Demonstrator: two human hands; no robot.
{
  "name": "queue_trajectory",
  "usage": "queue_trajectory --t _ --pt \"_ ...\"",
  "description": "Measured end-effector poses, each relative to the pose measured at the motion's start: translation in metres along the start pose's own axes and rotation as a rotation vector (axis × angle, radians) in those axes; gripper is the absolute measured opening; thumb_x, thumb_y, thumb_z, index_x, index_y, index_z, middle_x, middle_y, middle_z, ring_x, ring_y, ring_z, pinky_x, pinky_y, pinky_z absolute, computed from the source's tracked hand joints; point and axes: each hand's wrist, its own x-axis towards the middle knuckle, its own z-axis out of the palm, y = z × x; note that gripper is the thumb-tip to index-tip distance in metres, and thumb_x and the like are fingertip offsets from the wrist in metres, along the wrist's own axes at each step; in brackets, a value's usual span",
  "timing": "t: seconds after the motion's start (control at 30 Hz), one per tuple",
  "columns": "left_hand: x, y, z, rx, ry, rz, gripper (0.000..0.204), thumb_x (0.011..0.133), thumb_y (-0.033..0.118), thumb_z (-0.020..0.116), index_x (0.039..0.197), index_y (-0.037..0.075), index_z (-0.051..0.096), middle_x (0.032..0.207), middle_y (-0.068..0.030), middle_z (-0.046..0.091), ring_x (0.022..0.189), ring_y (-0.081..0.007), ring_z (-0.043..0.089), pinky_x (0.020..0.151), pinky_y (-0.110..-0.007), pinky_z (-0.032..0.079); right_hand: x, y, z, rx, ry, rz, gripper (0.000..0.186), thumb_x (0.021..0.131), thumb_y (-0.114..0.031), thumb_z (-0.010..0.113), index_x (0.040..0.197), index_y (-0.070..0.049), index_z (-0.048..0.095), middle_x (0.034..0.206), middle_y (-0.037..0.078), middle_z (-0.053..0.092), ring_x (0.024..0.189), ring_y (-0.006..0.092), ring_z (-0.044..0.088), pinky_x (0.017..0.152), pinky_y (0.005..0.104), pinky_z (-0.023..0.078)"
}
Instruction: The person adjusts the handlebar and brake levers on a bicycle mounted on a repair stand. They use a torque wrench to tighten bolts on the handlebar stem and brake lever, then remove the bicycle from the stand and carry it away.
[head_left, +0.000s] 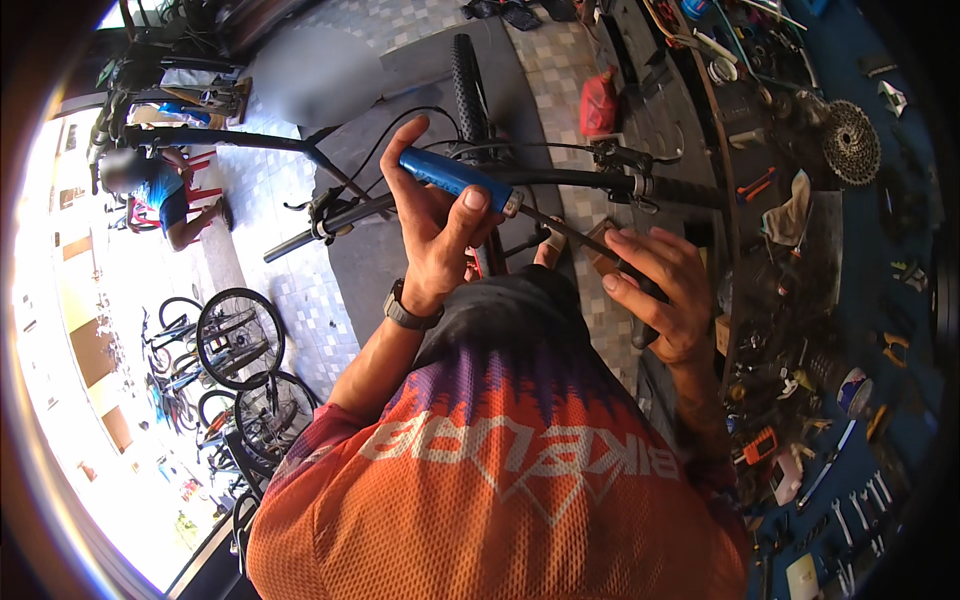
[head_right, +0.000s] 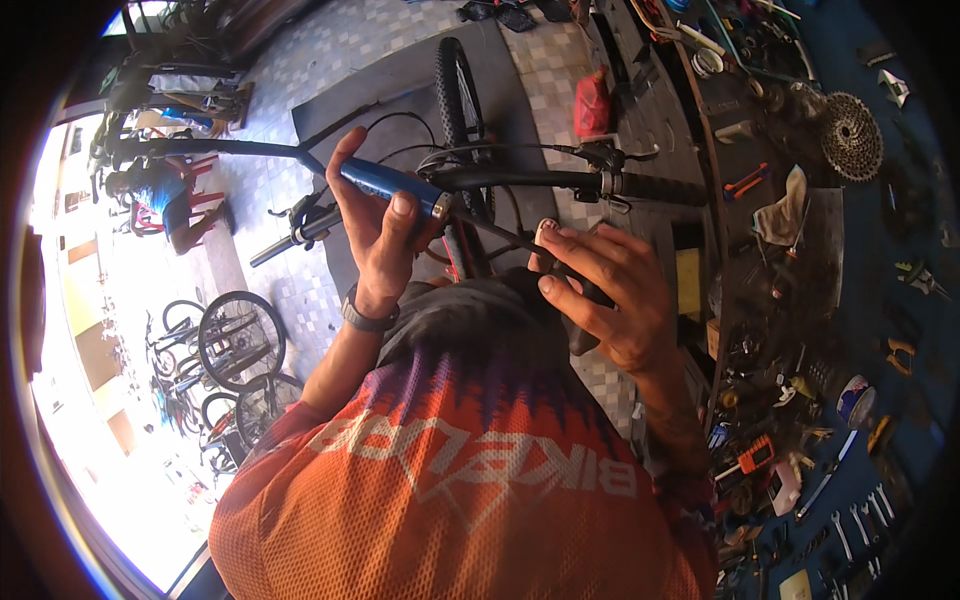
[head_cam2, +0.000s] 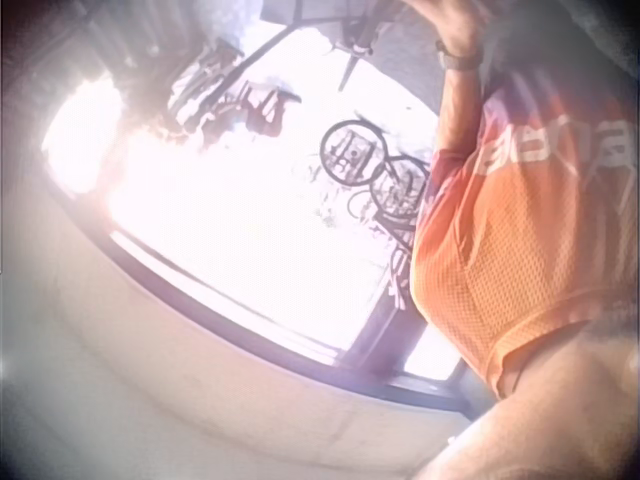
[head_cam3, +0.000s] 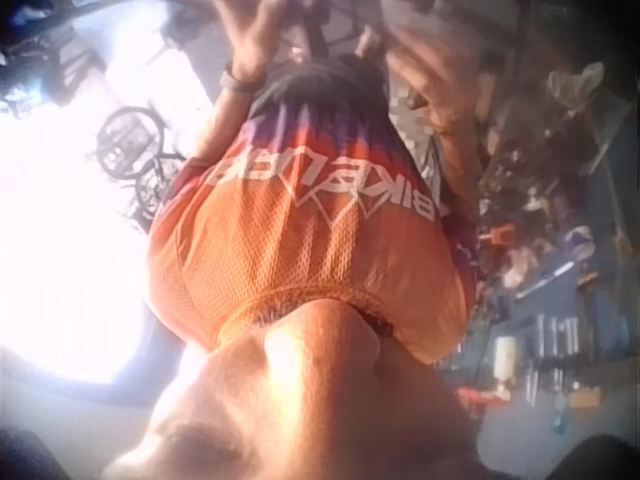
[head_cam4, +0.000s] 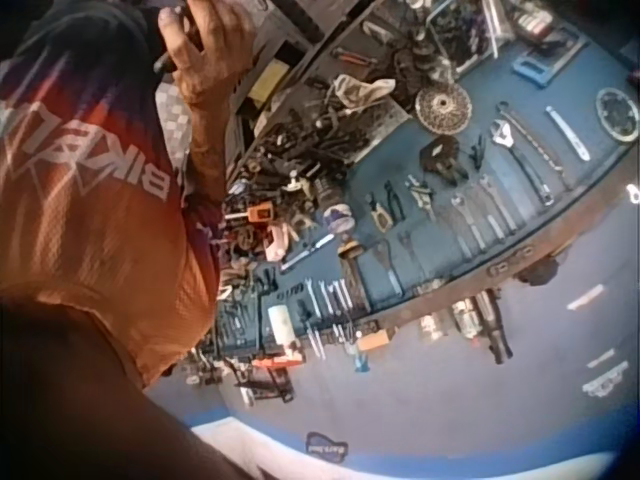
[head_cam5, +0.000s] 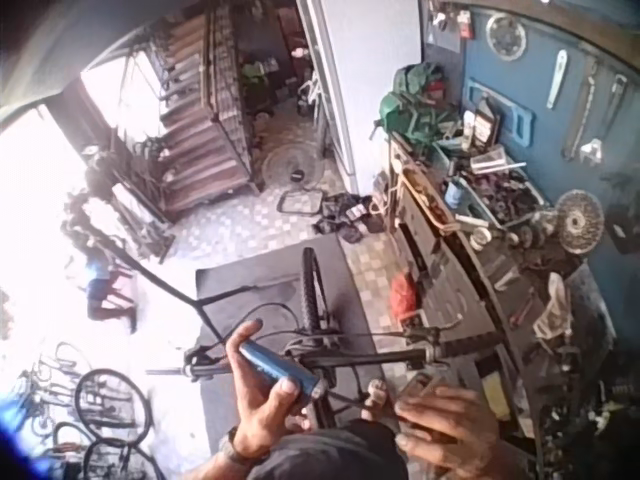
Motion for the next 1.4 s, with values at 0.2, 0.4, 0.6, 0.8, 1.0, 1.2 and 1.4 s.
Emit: queue_trajectory --t 0.2,0.4,0.6,0.8,1.0,1.2,1.4 --pt "0.000 -0.006 0.000 0.051 0.030 -0.094 0.085 0.099 0.026 0.074 0.158 0.014 0.014 0.085 -0.0096 0.066 0.064 -0.0119 0.062 0.053 -0.022 0.046 -0.008 0.004 0.009 -0.063 0.007 -0.033 0.030 0.087 -0.011 0.080 0.114 -0.017 0.069 0.131 0.007 0.071 0.117 0.0241 0.070 0.105 0.0463 0.049" --pt "0.019 -0.002 -0.042 0.440 0.449 -0.069 0.053 0.102 0.023 0.061 0.152 0.012 0.044 0.100 -0.0078 0.065 0.070 -0.0117 0.060 0.057 -0.024 0.048 -0.041 0.037 -0.055 -0.077 0.262 0.199 0.032 0.083 0.005 0.071 0.112 -0.007 0.068 0.128 0.014 0.071 0.116 0.0334 0.069 0.098 0.0445 0.054" --pt "0.022 -0.003 -0.057 -0.060 0.577 -0.132 0.043 0.110 0.031 0.055 0.150 0.020 0.043 0.088 -0.0054 0.063 0.053 -0.0058 0.045 0.040 -0.018 0.031 -0.097 0.126 -0.266 -1.040 0.498 0.467 0.043 0.072 0.017 0.055 0.107 -0.005 0.067 0.122 0.011 0.068 0.116 0.0356 0.063 0.099 0.0466 0.048" --pt "0.009 -0.008 -0.026 -0.039 0.570 -0.259 0.045 0.110 0.032 0.054 0.152 0.020 0.041 0.086 -0.0055 0.062 0.045 -0.0066 0.039 0.039 -0.020 0.027 -0.132 0.184 -0.345 -1.285 0.362 0.606 0.042 0.080 0.011 0.064 0.117 -0.009 0.064 0.120 0.006 0.067 0.116 0.0341 0.061 0.100 0.0490 0.047" --pt "-0.002 -0.012 -0.013 -0.046 0.501 -0.280 0.049 0.110 0.034 0.055 0.154 0.019 0.039 0.081 -0.0060 0.061 0.042 -0.0073 0.038 0.038 -0.022 0.024 -0.141 0.190 -0.345 -1.436 0.434 0.651 0.037 0.082 0.005 0.067 0.116 -0.010 0.064 0.118 0.006 0.066 0.115 0.0323 0.062 0.100 0.0489 0.046" --pt "-0.004 -0.015 -0.010 -0.040 0.486 -0.313 0.047 0.110 0.033 0.055 0.153 0.021 0.039 0.081 -0.0062 0.061 0.043 -0.0077 0.038 0.039 -0.022 0.024 -0.149 0.206 -0.357 -1.427 0.235 0.700 0.034 0.084 0.005 0.066 0.115 -0.010 0.063 0.115 0.006 0.066 0.117 0.0316 0.059 0.103 0.0496 0.045" --pt "-0.010 -0.018 -0.002 -0.023 0.462 -0.332 0.047 0.110 0.033 0.055 0.152 0.022 0.039 0.081 -0.0058 0.061 0.043 -0.0072 0.038 0.039 -0.022 0.023 -0.135 0.213 -0.376 -1.384 0.104 0.677 0.034 0.083 0.005 0.067 0.114 -0.009 0.062 0.114 0.006 0.066 0.116 0.0305 0.059 0.106 0.0495 0.043"
